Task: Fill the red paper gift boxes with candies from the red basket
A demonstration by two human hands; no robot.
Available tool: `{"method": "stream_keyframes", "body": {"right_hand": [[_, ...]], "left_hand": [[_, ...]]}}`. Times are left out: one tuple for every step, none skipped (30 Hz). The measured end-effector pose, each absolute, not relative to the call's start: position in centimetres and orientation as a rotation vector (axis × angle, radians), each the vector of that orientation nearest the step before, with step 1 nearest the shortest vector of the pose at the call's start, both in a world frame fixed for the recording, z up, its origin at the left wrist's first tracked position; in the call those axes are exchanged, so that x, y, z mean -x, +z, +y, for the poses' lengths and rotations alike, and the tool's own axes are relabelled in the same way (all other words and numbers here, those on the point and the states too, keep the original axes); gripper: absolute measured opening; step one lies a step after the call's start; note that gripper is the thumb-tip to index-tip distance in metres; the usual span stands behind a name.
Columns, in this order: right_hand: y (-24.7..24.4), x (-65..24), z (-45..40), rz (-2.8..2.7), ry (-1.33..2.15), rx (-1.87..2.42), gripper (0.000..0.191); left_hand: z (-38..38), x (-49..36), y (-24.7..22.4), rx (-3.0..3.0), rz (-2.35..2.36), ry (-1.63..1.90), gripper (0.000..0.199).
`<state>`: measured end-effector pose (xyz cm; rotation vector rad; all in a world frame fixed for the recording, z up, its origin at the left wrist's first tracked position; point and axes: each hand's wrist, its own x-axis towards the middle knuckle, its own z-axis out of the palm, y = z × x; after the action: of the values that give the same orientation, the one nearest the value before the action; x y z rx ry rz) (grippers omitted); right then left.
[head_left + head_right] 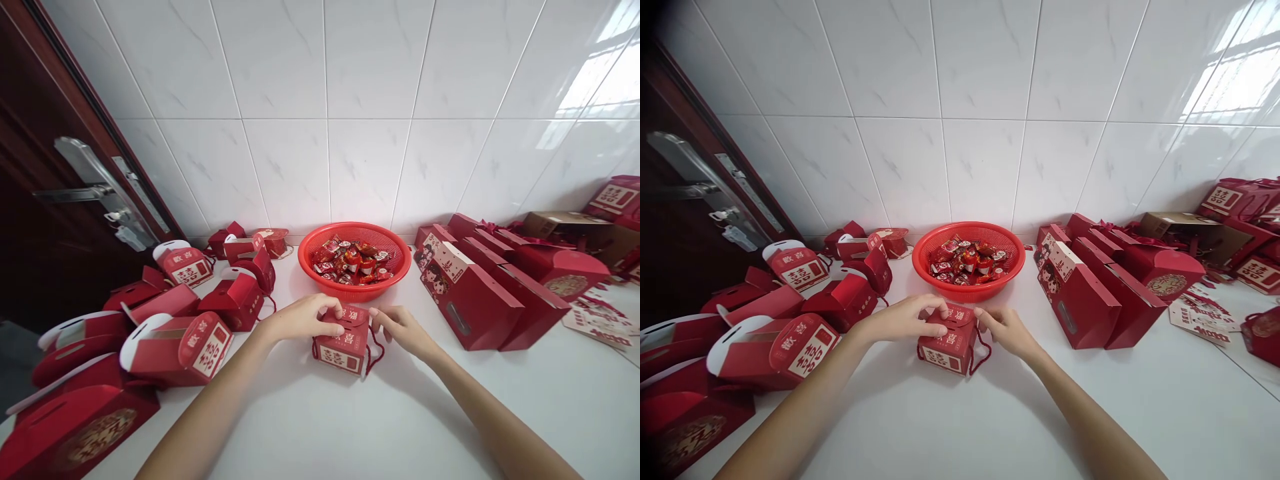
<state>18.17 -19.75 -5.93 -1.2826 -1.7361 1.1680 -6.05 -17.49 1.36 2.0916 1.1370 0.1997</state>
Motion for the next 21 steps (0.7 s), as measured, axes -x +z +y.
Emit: {"method": "stream_keyframes", "body": {"right_hand": [[-5.9, -18.5, -19.6, -1.768, 1.319, 1.256, 0.065], [-5.9, -18.8, -19.5, -1.795, 1.454, 1.217, 0.065], [-5.9, -19.0, -19.4, -1.813, 1.566, 1.176, 0.063], [-5.9, -19.2, -19.4, -1.822, 1.653, 1.143, 0.060], [-5.8, -19.4, -19.4, -1.819, 1.714, 1.120, 0.056], [-5.7, -19.5, -19.4, -1.803, 1.752, 1.106, 0.052], [-5.4, -19.6, -19.4, -1.772, 1.768, 1.094, 0.049], [-5.1, -19.7, -19.5, -1.727, 1.765, 1.084, 0.047], [-4.7, -19.8, -19.5, -1.673, 1.748, 1.068, 0.045], [-4.2, -19.8, -19.6, -1.621, 1.721, 1.042, 0.044], [-3.7, -19.9, -19.7, -1.569, 1.691, 1.012, 0.043], [-3.1, -19.9, -19.9, -1.519, 1.659, 0.984, 0.042], [-2.4, -19.8, -20.0, -1.473, 1.627, 0.960, 0.040], [-1.8, -19.7, -20.2, -1.442, 1.599, 0.943, 0.039], [-1.3, -19.6, -20.3, -1.428, 1.573, 0.932, 0.037], [-0.8, -19.4, -20.5, -1.434, 1.547, 0.930, 0.036], [-0.3, -19.2, -20.6, -1.453, 1.516, 0.934, 0.034], [0.0, -18.9, -20.8, -1.483, 1.482, 0.942, 0.033], [0.3, -18.6, -20.9, -1.514, 1.446, 0.953, 0.033], [0.5, -18.4, -20.9, -1.540, 1.409, 0.971, 0.034], [0.7, -18.1, -21.0, -1.559, 1.375, 0.991, 0.035]], "left_hand": [[-17.5, 6.1, 1.4, -2.091, 1.140, 0.189, 0.029], [-17.5, 6.1, 1.4, -2.096, 1.146, 0.184, 0.029], [-17.5, 6.2, 1.4, -2.102, 1.152, 0.184, 0.028], [-17.6, 6.2, 1.4, -2.108, 1.161, 0.188, 0.028], [-17.6, 6.2, 1.5, -2.111, 1.175, 0.191, 0.028], [-17.7, 6.2, 1.5, -2.112, 1.193, 0.196, 0.029], [-17.7, 6.2, 1.5, -2.109, 1.216, 0.200, 0.030], [-17.8, 6.1, 1.6, -2.104, 1.243, 0.205, 0.031], [-17.9, 6.0, 1.6, -2.098, 1.270, 0.210, 0.032], [-18.0, 6.0, 1.6, -2.091, 1.297, 0.218, 0.033], [-18.2, 5.9, 1.7, -2.084, 1.321, 0.228, 0.034], [-18.3, 5.8, 1.7, -2.079, 1.339, 0.241, 0.035], [-18.5, 5.7, 1.7, -2.077, 1.352, 0.256, 0.035], [-18.6, 5.6, 1.7, -2.075, 1.363, 0.275, 0.035], [-18.7, 5.4, 1.6, -2.074, 1.370, 0.297, 0.034], [-18.8, 5.3, 1.6, -2.077, 1.372, 0.319, 0.032], [-18.9, 5.2, 1.5, -2.082, 1.368, 0.341, 0.029], [-19.0, 5.1, 1.5, -2.088, 1.357, 0.364, 0.025], [-19.2, 5.0, 1.5, -2.089, 1.337, 0.397, 0.022], [-19.3, 4.9, 1.6, -2.081, 1.307, 0.442, 0.020], [-19.4, 4.8, 1.7, -2.057, 1.262, 0.499, 0.020]]}}
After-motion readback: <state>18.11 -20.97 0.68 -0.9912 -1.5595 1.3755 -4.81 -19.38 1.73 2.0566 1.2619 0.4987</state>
